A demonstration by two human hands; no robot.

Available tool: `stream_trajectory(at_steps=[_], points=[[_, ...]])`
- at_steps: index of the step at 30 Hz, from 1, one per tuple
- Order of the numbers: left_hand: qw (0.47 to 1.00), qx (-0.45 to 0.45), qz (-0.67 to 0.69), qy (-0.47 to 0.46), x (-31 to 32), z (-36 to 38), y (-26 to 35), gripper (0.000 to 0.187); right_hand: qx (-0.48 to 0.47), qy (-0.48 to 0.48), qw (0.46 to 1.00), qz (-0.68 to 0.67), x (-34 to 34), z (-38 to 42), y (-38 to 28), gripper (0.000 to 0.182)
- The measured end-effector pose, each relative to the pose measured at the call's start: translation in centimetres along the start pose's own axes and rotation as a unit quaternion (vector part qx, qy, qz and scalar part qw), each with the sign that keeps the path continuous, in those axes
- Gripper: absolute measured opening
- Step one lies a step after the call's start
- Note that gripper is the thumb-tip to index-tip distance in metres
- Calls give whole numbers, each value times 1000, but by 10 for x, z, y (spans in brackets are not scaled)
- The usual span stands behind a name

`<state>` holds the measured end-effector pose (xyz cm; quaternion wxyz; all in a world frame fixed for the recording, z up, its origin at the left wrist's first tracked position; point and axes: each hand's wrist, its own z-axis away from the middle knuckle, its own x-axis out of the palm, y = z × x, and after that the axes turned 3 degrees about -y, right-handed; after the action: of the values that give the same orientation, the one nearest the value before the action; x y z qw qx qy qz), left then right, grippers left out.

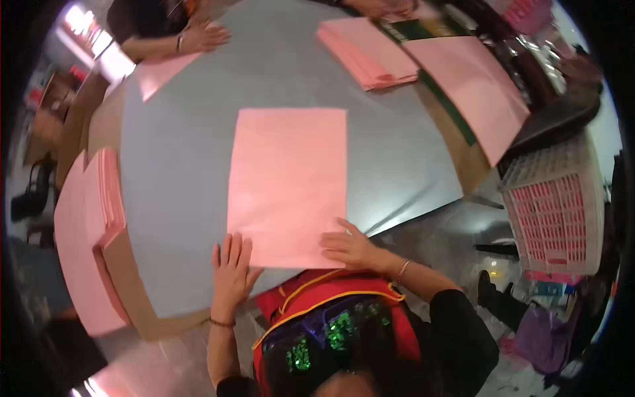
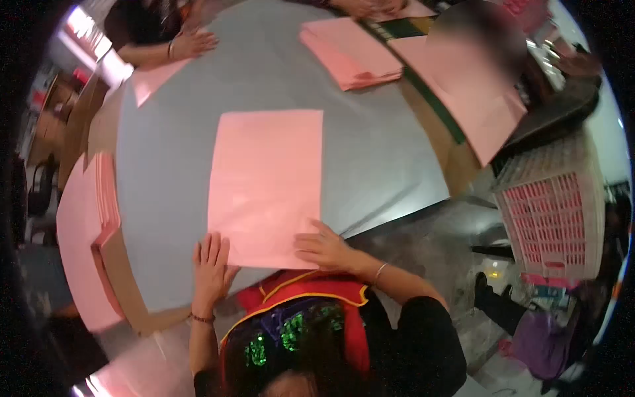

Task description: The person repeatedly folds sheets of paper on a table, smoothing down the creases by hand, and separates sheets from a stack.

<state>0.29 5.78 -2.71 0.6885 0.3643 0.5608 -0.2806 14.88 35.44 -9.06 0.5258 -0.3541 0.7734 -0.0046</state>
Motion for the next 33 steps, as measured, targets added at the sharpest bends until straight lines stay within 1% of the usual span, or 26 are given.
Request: stream_trajectory(at_steps=[1,2,4,6,7,8,10,11,12,14,15,16,18,19,21,22,25,30,32,33], points=[[1000,3,-2,9,1,-1,-2,65,15,-20,999,-22,-6,-4,-3,35],[1000,-17,-3,-6,-3,2,-1,65,9,-24,999,-46,-12,-8,-7,35],[1000,3,11,21,0,1,-1,66,16,-59,998,-4,-19,-9,-7,35],[1000,-1,10,5,-1,1,-2,66,10,-23,1000,7,-13,-7,-7,37],[1000,5,4,5,-1,0,-2,67,15,-47,999,9,-11,-1,-6,39],[1000,4,7,1,2,0,-2,67,17,-50,999,6,-14,1,-5,39],[1000,4,-4,17,4,0,-3,68,89,-53,990,91,-23,1,-5,45],[1000,3,-4,16,3,0,-3,68,130,-79,983,101,-26,5,-1,60],[1000,3,1,15,1,0,-2,68,130,-80,983,101,-30,4,-1,60],[1000,2,5,15,1,0,-2,68,217,-94,963,129,-41,0,0,80],[1000,1,10,17,2,0,-2,68,211,-80,964,140,-41,1,3,95],[1000,-1,15,18,2,0,-2,68,209,-80,965,140,-43,0,2,95],[1000,-1,10,21,3,2,-2,68,256,-139,946,140,-51,-6,-2,97],[1000,1,4,24,4,1,-2,68,255,-139,946,143,-51,-6,-3,97],[999,0,-3,37,3,2,-1,69,234,-162,944,165,-54,-8,-3,95],[999,-2,-8,46,3,3,-1,69,232,-157,944,173,-55,-9,-3,95],[999,-1,-6,47,2,3,-2,69,217,-139,953,160,-54,-11,-6,83],[999,-13,11,35,0,1,1,66,194,-116,965,134,-55,-12,-3,79],[999,-14,14,44,1,1,1,66,173,-191,959,117,-54,-15,-2,78],[998,-14,19,51,1,1,1,66,166,-187,962,111,-51,-15,-1,79]])
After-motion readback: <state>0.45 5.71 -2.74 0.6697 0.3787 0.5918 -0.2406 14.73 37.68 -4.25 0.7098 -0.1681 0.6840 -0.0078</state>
